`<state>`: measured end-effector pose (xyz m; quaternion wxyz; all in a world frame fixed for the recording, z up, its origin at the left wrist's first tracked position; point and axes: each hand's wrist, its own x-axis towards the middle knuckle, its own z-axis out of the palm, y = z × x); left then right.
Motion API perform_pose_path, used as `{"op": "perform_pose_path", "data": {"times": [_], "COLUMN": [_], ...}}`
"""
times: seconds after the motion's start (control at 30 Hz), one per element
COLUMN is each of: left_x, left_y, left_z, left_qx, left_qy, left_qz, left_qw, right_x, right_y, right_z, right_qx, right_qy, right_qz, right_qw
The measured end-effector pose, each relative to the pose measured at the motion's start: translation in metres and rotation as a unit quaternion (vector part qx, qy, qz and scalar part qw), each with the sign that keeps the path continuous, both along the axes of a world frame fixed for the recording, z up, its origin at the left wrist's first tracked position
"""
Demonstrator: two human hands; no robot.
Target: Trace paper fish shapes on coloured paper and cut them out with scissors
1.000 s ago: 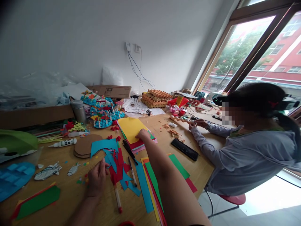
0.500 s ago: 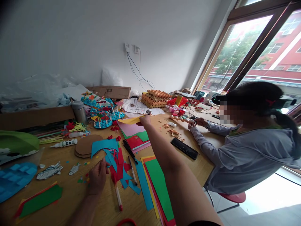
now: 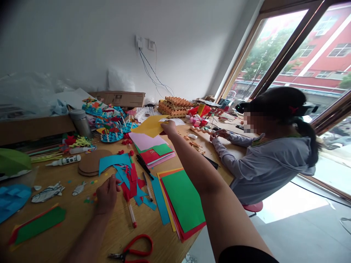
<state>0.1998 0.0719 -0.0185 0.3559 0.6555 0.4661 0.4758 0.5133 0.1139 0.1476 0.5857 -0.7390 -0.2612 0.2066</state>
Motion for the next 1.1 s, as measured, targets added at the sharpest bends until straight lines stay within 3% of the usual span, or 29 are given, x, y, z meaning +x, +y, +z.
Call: {"op": "perform_pose_path", "data": {"times": [0.67, 0.9, 1.1], "left_x": [0.002, 0.001, 0.001], "left_y": [0.000, -0.001, -0.001], "left_z": [-0.003, 0.000, 0.000], "left_qx": [0.015, 0.019, 0.007], "left_qy": [0.000, 0.006, -0.012], "left_qz": [-0.002, 0.002, -0.006], "left_qw": [1.000, 1.000, 1.000], "right_x": [0.017, 0.020, 0.006], "right_y": [-0.023, -0.052, -0.094], "right_z": [-0.002, 0.000, 0.001], "right_qx": [0.041, 0.058, 0.091], "right_qy": [0.006, 0.012, -0.008], "right_qz": [-0.028, -0.036, -0.012], "right_qw": [0.999, 0.998, 0.996]}}
